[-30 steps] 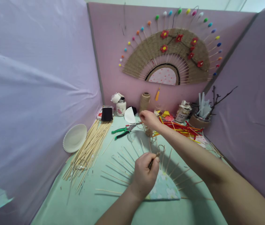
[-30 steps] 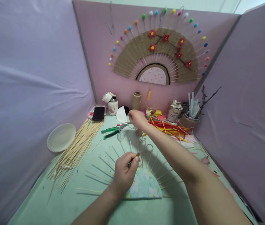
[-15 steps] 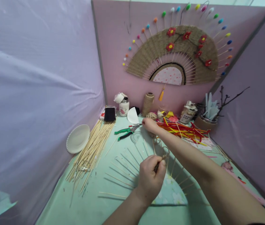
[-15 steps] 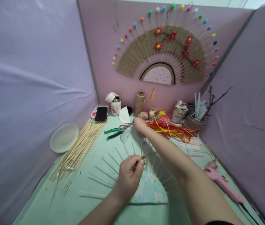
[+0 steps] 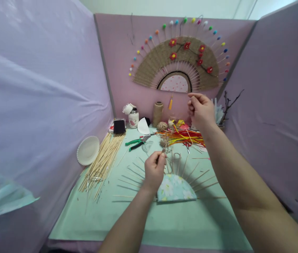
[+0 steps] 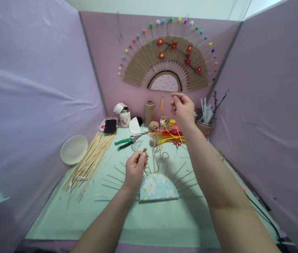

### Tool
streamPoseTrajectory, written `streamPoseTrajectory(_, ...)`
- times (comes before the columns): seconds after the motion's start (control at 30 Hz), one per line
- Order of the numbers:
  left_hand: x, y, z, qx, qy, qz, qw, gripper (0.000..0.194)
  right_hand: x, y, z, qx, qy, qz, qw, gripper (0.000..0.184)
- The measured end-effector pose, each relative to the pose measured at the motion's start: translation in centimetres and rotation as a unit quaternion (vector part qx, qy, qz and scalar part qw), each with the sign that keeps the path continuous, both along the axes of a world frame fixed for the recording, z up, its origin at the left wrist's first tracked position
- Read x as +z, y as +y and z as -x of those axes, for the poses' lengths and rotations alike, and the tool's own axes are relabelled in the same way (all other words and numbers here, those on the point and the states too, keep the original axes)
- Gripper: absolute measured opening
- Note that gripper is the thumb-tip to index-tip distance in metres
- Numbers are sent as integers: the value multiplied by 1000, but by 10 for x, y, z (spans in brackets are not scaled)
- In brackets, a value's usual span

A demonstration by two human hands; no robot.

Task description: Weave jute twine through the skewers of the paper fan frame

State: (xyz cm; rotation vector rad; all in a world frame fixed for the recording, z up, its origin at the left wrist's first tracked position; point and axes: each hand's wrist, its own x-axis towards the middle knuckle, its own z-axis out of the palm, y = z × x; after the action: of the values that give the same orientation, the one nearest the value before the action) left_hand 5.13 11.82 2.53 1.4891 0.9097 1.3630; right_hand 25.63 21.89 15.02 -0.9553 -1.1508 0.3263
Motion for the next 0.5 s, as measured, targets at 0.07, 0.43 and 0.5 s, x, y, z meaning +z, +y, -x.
streamPoseTrajectory(0.07,4,3,2,0,-40,31,999,27,-5,-30,9,-47,-81,18,995,23)
streamPoseTrajectory(0.43,5,32,32,-64,-67,90,992,26,-107,-103,69,-50,-292,131,946,20)
streamPoseTrajectory(0.5,2,32,34,-66,-64,97,991,25,-116,-106,73,-53,-320,127,937,21)
